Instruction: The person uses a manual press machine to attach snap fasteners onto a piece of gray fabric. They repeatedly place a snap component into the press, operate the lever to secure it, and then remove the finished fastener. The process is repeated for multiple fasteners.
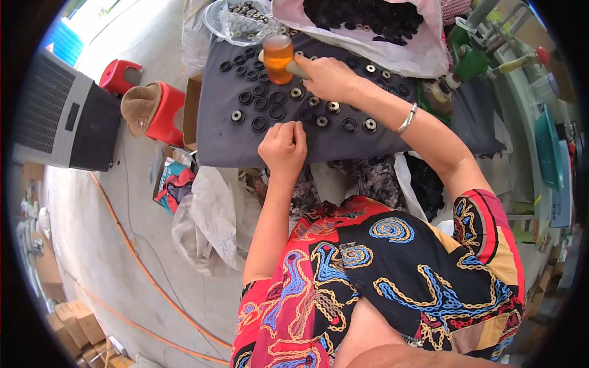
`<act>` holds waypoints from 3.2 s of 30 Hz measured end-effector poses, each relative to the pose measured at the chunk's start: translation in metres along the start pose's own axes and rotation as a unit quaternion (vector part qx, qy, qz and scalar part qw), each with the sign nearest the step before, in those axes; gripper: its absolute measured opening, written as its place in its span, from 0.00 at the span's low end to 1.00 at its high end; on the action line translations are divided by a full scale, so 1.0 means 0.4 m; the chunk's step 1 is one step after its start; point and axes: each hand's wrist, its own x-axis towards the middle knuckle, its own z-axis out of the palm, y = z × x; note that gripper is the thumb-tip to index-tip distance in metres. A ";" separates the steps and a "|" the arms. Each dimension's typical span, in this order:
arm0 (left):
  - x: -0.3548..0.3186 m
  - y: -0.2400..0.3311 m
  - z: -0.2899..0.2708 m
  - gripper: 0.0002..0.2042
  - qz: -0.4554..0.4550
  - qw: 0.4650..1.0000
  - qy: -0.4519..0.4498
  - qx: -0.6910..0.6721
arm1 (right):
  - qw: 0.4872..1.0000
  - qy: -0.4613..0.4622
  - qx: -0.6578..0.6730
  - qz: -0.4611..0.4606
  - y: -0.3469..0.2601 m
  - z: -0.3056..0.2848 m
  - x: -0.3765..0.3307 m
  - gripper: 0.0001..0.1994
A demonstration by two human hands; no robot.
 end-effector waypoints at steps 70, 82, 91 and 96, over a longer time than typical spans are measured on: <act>-0.002 0.000 0.007 0.06 0.011 1.000 -0.007 0.016 | 0.991 0.108 0.019 0.072 0.204 -0.075 -0.120 0.23; -0.004 0.003 0.011 0.06 0.006 1.000 -0.004 0.025 | 0.990 0.127 0.055 0.039 0.251 -0.054 -0.196 0.33; -0.011 -0.006 0.011 0.05 0.007 0.999 -0.017 0.031 | 0.983 0.134 -0.023 0.123 0.298 -0.099 -0.273 0.26; 0.000 0.003 0.016 0.07 0.008 1.000 -0.007 0.016 | 0.985 0.103 -0.028 0.135 0.330 -0.057 -0.267 0.23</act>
